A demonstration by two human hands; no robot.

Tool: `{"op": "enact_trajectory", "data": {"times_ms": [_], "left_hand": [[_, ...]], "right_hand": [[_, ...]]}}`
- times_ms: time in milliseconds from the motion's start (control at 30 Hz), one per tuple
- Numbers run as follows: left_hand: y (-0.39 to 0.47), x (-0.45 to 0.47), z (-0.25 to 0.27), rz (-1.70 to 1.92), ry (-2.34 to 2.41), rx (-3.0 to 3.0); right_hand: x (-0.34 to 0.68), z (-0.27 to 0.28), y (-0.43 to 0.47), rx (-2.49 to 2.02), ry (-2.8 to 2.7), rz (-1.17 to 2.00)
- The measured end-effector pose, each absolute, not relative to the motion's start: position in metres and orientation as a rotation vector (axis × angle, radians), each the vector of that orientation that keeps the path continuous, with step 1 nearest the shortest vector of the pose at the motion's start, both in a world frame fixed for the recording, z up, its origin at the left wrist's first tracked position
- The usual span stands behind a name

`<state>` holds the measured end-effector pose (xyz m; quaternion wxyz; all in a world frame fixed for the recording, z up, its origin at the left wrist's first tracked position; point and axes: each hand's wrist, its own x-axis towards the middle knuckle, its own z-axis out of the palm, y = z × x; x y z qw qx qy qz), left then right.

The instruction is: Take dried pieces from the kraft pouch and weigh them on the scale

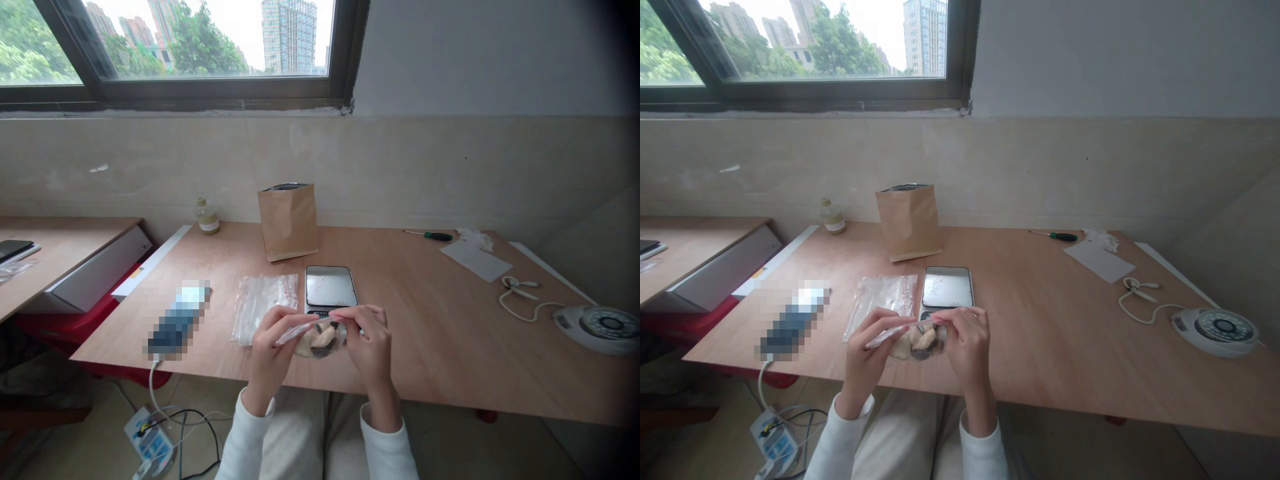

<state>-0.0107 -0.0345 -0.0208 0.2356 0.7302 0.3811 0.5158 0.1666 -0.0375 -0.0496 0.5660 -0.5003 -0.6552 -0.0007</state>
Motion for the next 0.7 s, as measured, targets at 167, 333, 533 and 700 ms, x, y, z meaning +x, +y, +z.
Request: {"op": "enact_trajectory", "data": {"times_ms": [167,333,533,700], "left_hand": [[-0.036,-0.012,-0.02,1.454,1.068,1.841],[-0.037,-0.012,-0.022,1.496,1.136,1.587],[-0.035,-0.01,-0.024,1.542,1.229,1.166],[-0.031,-0.016,-0.022,1.54,1.252,1.18]], "right_hand": [[0.178,-0.049,-0.037,-1.16,-1.612,0.177],[0.192,-0.053,-0.038,-1.221,-1.613,0.316],[0.2,-0.06,-0.038,-1.293,-1.506,0.391],[0.206,-0.052,-0.046,-1.337,-1.406,0.497]]}}
